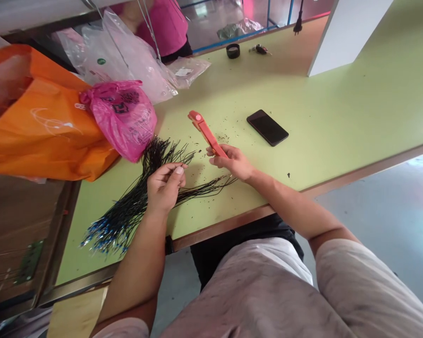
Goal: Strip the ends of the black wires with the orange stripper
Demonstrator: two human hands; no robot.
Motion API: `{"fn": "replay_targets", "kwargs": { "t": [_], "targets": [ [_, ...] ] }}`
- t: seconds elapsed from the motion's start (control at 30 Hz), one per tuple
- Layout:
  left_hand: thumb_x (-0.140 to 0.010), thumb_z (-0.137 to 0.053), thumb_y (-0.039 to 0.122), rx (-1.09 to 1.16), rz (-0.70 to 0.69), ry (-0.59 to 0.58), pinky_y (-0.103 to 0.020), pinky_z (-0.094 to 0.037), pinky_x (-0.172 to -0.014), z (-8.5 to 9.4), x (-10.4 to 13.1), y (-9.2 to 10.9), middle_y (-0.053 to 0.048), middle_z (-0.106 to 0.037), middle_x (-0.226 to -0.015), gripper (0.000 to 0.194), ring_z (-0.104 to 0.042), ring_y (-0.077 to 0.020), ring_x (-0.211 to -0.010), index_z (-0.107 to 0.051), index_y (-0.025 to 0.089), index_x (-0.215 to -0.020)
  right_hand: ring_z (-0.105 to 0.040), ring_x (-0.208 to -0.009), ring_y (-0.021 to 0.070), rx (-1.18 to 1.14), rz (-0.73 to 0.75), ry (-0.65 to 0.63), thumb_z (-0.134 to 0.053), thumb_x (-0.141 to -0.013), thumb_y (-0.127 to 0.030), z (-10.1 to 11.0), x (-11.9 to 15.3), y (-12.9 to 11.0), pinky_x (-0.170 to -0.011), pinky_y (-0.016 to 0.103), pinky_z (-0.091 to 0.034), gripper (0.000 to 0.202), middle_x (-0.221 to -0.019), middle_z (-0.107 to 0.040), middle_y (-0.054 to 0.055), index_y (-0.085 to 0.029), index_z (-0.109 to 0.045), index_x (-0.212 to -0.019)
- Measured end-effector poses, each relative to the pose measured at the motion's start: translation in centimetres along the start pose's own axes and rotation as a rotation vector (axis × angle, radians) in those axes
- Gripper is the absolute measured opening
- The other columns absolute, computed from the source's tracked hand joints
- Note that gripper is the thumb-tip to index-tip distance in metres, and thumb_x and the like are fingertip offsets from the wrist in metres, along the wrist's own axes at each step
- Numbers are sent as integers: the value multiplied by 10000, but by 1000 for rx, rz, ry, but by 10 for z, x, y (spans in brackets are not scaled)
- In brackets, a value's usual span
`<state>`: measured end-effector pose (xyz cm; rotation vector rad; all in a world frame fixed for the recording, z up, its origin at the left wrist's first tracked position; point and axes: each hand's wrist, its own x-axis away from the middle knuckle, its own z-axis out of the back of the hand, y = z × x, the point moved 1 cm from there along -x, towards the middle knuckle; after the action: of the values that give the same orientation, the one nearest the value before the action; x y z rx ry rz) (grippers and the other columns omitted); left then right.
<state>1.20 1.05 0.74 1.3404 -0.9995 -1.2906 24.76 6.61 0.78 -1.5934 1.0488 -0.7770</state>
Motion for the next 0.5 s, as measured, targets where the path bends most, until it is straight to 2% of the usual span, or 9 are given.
{"fn": "replay_targets", "kwargs": {
  "t": [0.1,0.2,0.3,0.37,0.5],
  "targets": [
    [-894,-848,556,-19,-8,18,-204,-407,-487,0,-1,-1,-11,-686,-713,378,-502,-85,-537,-807,192,-983,-703,-1038,207,-33,1,-33,-821,-871,-603,5,0,-4,-842,345,-607,575,-1155,-746,85,-217,-726,-1286],
    [-883,-849,573,-28,-15,39,-208,-425,-494,-2,-1,1,-18,-711,-760,398,-509,-81,-538,-797,191,-980,-716,-1009,204,117,44,-78,-673,-977,-720,4,2,-6,-821,355,-640,616,-1095,-735,81,-223,-694,-1339],
    [-872,-852,580,-33,-14,59,-207,-438,-498,-2,-2,3,22,-630,-667,406,-496,-83,-521,-791,191,-971,-705,-931,197,378,216,-61,-677,-954,-772,-1,5,-6,-786,358,-638,718,-1113,-734,98,-187,-680,-1369],
    [-873,-849,577,-31,-7,60,-207,-437,-497,-2,-2,2,45,-571,-617,400,-491,-88,-514,-784,193,-964,-715,-965,217,528,339,-10,-717,-914,-789,-5,8,-5,-846,388,-640,800,-1184,-740,126,-174,-657,-1422],
    [-819,-892,551,19,-18,66,-214,-430,-500,2,-4,-10,32,-634,-670,390,-509,-94,-531,-754,201,-923,-722,-1079,277,784,526,57,-754,-875,-800,-12,14,-1,-997,465,-620,821,-1208,-752,159,-166,-683,-1392]
  ]
}}
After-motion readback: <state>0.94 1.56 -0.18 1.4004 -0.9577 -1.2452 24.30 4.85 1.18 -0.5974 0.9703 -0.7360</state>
